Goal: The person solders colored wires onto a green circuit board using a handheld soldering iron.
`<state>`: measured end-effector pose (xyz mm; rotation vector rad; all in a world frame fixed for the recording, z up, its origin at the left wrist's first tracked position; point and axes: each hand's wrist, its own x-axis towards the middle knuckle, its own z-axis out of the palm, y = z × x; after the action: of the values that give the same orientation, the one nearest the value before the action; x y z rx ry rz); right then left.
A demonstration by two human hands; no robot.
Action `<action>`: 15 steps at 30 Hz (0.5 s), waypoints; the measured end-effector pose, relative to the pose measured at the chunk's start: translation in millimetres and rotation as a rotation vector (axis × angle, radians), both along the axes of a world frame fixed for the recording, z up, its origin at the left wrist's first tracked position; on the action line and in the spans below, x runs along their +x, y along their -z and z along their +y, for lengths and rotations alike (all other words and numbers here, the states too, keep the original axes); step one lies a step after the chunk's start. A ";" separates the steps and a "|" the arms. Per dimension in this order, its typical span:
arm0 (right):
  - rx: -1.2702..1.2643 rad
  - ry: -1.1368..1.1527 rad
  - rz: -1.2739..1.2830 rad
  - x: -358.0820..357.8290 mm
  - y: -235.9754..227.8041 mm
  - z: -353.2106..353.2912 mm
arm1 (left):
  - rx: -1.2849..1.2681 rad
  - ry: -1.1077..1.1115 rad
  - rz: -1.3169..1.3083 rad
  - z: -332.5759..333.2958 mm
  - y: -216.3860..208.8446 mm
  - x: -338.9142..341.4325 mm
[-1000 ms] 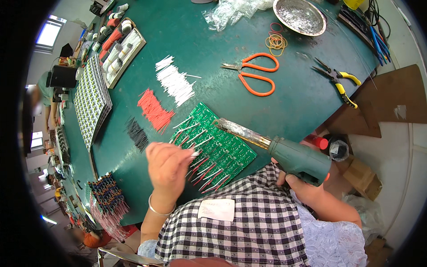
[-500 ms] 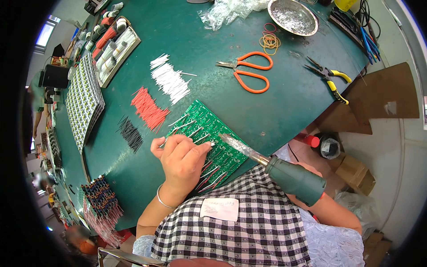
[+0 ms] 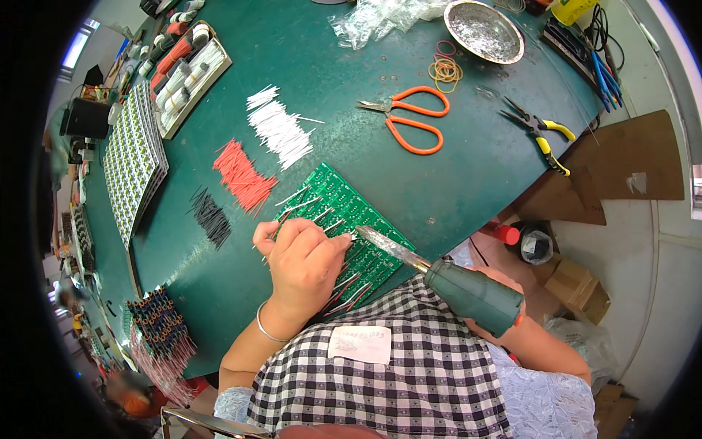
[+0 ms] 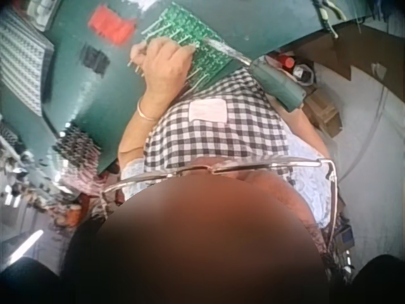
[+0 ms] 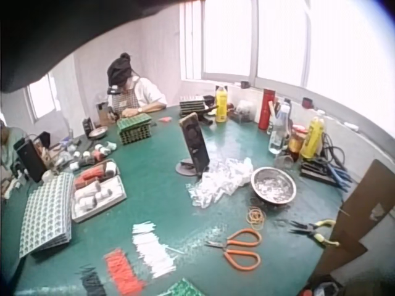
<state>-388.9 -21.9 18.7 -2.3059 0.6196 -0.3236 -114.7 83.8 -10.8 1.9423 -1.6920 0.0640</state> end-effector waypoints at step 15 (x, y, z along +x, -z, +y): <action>-0.063 -0.029 -0.035 -0.3 -1.0 0.9 | -0.002 0.005 0.001 -1.3 -0.6 -0.9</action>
<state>-389.2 -21.0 19.7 -2.3622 0.5660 -0.3740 -115.6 82.5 -10.2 1.9366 -1.6954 0.0632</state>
